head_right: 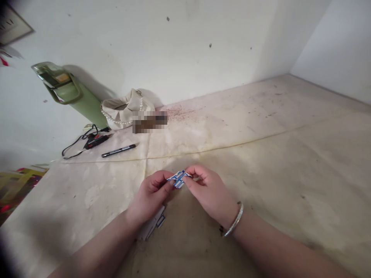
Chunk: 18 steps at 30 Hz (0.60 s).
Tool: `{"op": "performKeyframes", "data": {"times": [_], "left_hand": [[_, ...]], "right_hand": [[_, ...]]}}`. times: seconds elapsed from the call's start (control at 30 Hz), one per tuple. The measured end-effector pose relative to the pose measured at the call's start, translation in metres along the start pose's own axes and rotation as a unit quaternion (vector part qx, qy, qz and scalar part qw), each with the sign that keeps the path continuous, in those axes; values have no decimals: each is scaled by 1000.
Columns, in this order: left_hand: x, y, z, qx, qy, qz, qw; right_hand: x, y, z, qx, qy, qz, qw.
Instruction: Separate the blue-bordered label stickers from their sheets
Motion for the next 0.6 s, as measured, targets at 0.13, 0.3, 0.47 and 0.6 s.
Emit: {"op": "performKeyframes", "data": {"times": [0.13, 0.3, 0.47, 0.6], "left_hand": [[0, 0, 0, 2, 4, -2, 1000], [1, 0, 1, -8, 15, 2, 1000], [0, 0, 1, -15, 4, 1, 1000], [0, 0, 0, -22, -22, 1, 1000]], "right_hand": [[-3, 0, 1, -14, -2, -8, 1000], [-4, 1, 2, -4, 4, -4, 1000], [-4, 0, 2, 0, -1, 4, 1000], [-3, -1, 1, 4, -3, 3, 1000]]}}
Point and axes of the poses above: each hand's wrist, its own y-axis away from the middle knuckle, its own z-axis out of the palm, x = y × z, the point moved 3 cm from there along -y, towards the middle knuckle, and after that the axes turned 7 degrees about -y, right-handed, at the moved point
